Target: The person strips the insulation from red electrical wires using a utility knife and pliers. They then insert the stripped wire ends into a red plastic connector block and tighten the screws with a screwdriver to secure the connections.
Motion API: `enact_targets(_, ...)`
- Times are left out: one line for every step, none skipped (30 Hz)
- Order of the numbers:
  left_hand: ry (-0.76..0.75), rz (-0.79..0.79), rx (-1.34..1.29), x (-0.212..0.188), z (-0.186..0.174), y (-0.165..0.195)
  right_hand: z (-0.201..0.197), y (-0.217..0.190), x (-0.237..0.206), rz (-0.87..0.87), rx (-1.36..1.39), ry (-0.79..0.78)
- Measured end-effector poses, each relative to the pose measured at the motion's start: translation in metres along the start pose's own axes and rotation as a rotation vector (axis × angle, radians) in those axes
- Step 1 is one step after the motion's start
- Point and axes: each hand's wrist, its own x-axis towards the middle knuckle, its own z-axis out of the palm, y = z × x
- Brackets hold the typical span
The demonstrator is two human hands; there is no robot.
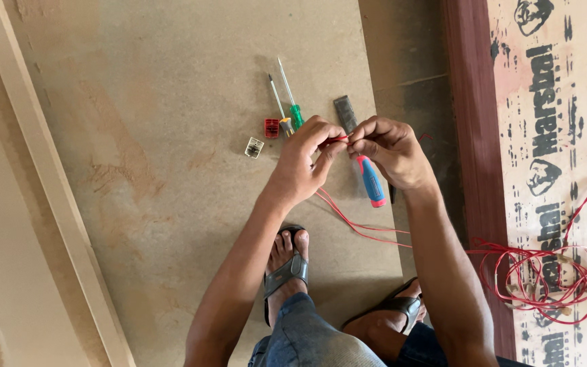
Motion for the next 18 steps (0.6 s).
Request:
enact_targets(0.002, -0.016, -0.004, 0.000, 0.000, 0.000, 0.001, 0.000, 0.001, -0.010, -0.007, 0.014)
enact_targets(0.003, -0.032, -0.008, 0.001, 0.001, 0.001, 0.001, -0.001, 0.001, -0.017, -0.021, 0.019)
enact_targets(0.003, -0.049, -0.013, 0.001, 0.001, 0.001, 0.002, -0.002, 0.000, -0.024, -0.034, 0.026)
enact_targets(0.014, -0.027, 0.003, 0.000, 0.001, 0.001, 0.003, -0.003, 0.000, -0.030, -0.047, 0.033)
enact_targets(0.025, -0.003, 0.019, 0.001, 0.000, 0.001, 0.004, -0.005, 0.000, -0.021, -0.062, 0.033)
enact_targets(0.035, 0.022, 0.035, 0.001, 0.000, 0.001, 0.005, -0.008, 0.000, -0.012, -0.076, 0.034)
enact_targets(0.032, 0.007, 0.030, 0.002, 0.001, 0.001, 0.006, -0.010, 0.000, -0.003, -0.091, 0.035)
enact_targets(0.030, -0.006, 0.026, 0.002, 0.001, 0.001, 0.007, -0.011, 0.001, -0.009, -0.108, 0.037)
enact_targets(0.026, -0.020, 0.022, 0.002, 0.001, 0.001, 0.009, -0.011, 0.001, -0.015, -0.124, 0.040)
enact_targets(0.031, -0.021, 0.024, 0.002, 0.001, 0.001, 0.010, -0.012, 0.001, -0.020, -0.141, 0.043)
enact_targets(0.036, -0.020, 0.028, 0.002, 0.002, 0.001, 0.011, -0.012, 0.001, -0.023, -0.153, 0.049)
enact_targets(0.040, -0.017, 0.032, 0.003, 0.002, 0.001, 0.011, -0.011, 0.001, -0.028, -0.165, 0.054)
enact_targets(0.046, -0.010, 0.037, 0.003, 0.002, 0.000, 0.012, -0.011, 0.001, -0.032, -0.176, 0.059)
enact_targets(0.051, -0.005, 0.042, 0.002, 0.003, 0.000, 0.012, -0.009, 0.001, -0.039, -0.172, 0.064)
enact_targets(0.057, 0.001, 0.047, 0.001, 0.003, 0.000, 0.013, -0.008, 0.002, -0.046, -0.169, 0.070)
enact_targets(0.074, 0.003, 0.066, 0.001, 0.005, 0.001, 0.014, -0.006, 0.002, -0.054, -0.165, 0.077)
enact_targets(0.094, 0.005, 0.085, 0.001, 0.007, 0.001, 0.015, -0.004, 0.003, -0.070, -0.158, 0.090)
enact_targets(0.113, 0.008, 0.104, 0.001, 0.010, 0.001, 0.017, -0.002, 0.004, -0.086, -0.152, 0.105)
